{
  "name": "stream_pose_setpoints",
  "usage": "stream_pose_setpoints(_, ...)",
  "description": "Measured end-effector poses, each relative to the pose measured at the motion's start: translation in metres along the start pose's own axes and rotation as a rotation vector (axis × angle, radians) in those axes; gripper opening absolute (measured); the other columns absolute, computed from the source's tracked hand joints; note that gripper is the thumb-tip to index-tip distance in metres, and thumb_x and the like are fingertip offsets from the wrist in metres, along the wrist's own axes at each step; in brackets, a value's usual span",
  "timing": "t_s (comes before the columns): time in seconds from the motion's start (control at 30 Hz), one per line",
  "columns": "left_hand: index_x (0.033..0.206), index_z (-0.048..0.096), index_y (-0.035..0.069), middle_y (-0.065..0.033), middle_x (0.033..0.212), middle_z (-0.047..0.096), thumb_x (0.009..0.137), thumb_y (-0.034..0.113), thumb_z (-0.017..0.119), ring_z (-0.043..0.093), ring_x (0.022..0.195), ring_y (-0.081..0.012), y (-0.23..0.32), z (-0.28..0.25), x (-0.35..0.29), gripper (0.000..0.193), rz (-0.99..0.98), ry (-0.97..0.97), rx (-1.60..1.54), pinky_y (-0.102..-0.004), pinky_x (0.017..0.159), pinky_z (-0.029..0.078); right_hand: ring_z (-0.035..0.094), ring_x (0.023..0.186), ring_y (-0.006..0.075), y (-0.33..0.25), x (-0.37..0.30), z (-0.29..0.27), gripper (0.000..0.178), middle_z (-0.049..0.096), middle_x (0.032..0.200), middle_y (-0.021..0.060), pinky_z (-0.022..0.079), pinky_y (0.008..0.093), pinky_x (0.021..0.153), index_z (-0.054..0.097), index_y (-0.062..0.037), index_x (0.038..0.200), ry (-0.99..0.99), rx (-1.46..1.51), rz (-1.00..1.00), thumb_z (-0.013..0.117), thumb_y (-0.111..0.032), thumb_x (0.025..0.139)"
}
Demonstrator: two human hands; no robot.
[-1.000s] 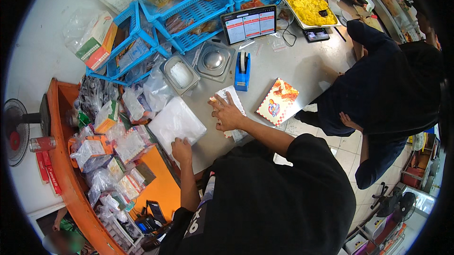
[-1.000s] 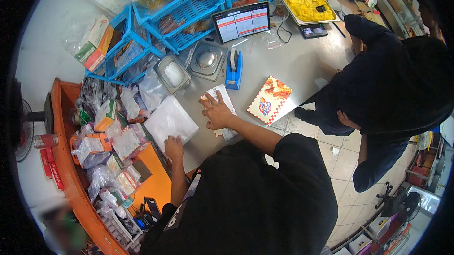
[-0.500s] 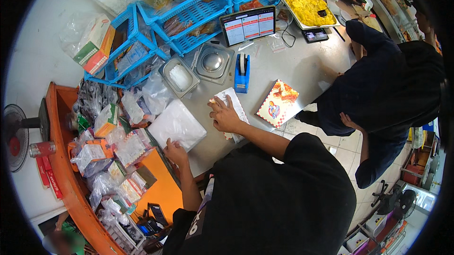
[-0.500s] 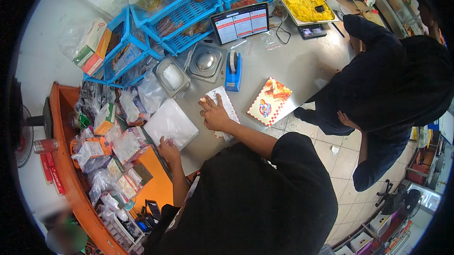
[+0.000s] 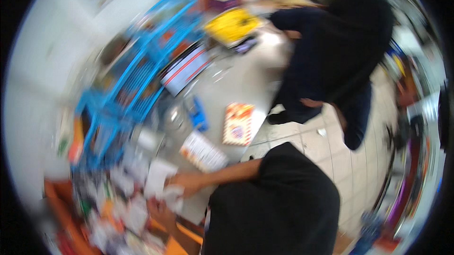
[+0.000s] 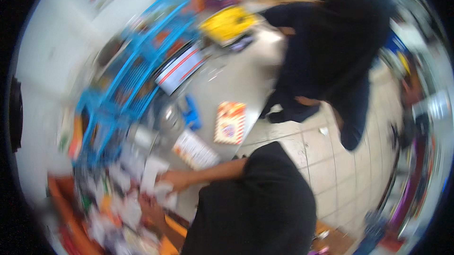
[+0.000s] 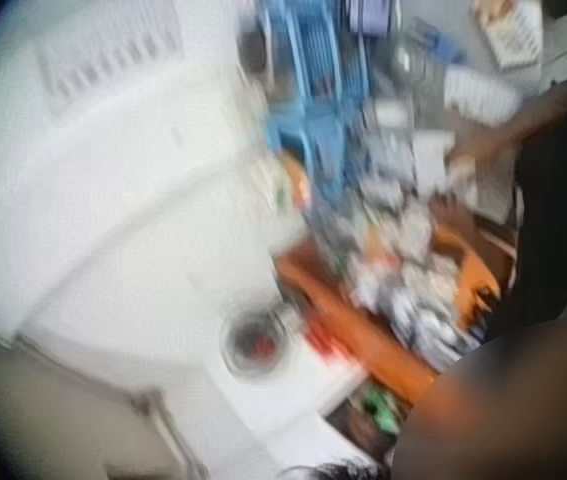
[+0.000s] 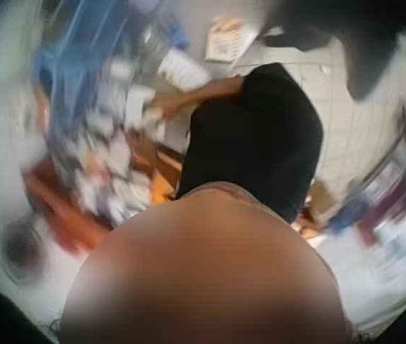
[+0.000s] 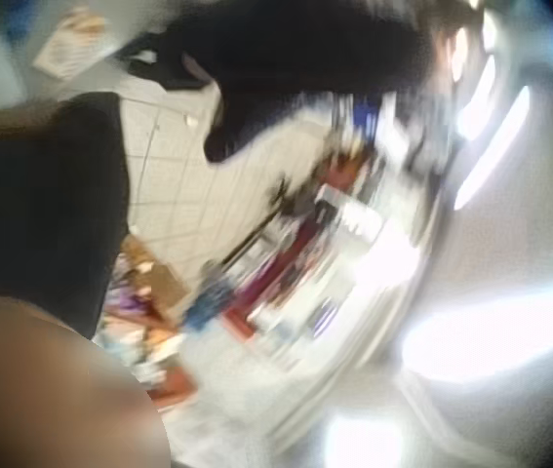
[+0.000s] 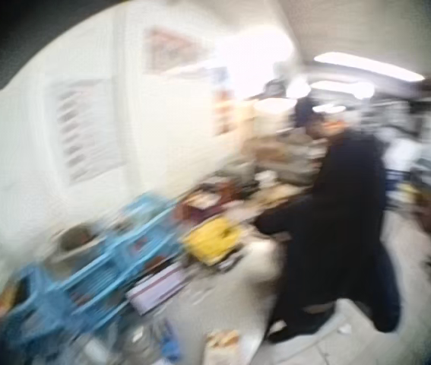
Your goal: The person packs food items into plastic bags and boxes at a cluttered counter. They handle multiple packaged items, place them into bags, and arrange them on the counter while another person works nearby.
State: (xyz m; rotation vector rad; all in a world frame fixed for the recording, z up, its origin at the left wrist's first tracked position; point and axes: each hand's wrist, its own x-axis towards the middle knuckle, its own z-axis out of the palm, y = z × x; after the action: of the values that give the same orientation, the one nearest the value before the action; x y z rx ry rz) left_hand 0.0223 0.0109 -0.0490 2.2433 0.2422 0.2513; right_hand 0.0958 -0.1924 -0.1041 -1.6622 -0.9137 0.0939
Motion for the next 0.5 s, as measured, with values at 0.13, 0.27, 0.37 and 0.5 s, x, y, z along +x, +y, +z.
stream_pose_setpoints(0.13,0.121,0.054,-0.003,-0.0182,0.098,0.068,0.096,0.023,0.062,0.065,0.093,-0.0272,0.078,-0.031,0.009,0.037,0.082,-0.016,-0.228,-0.0475,0.085,0.052,0.062,0.079,0.0411,-0.037,0.038,0.015,0.020,0.063,0.081,0.0195,0.048,0.0495,0.068,0.061,-0.0018,0.083,0.039,-0.049,-0.224,0.068,-0.019,0.076)
stream_pose_setpoints(0.27,0.119,0.055,-0.002,-0.0180,0.099,0.068,0.095,0.023,0.061,0.065,0.094,-0.0275,0.081,0.004,0.050,0.036,0.102,-0.206,-0.215,-0.0470,0.084,0.052,0.063,0.075,0.0403,-0.107,0.043,-0.046,0.023,0.063,0.075,0.0200,0.046,0.0478,0.064,0.063,0.0001,0.084,0.350,0.175,-0.166,0.066,-0.022,0.086)
stream_pose_setpoints(0.37,0.118,0.056,-0.002,-0.0179,0.101,0.067,0.095,0.024,0.061,0.065,0.094,-0.0277,0.080,0.042,0.080,0.035,0.122,-0.384,-0.224,-0.0465,0.083,0.052,0.062,0.073,0.0392,-0.117,0.027,-0.093,0.014,0.065,0.081,0.0199,0.046,0.0459,0.063,0.064,-0.0022,0.089,0.393,-0.047,-0.026,0.063,-0.016,0.086)
stream_pose_setpoints(0.5,0.116,0.057,-0.002,-0.0177,0.102,0.067,0.095,0.024,0.060,0.065,0.095,-0.0280,0.077,0.073,0.106,0.033,0.148,-0.532,-0.231,-0.0459,0.083,0.052,0.063,0.065,0.0351,-0.089,0.010,-0.134,0.022,0.067,0.079,0.0165,0.048,0.0418,0.059,0.066,-0.0023,0.099,0.586,-0.178,-0.114,0.061,-0.024,0.095)
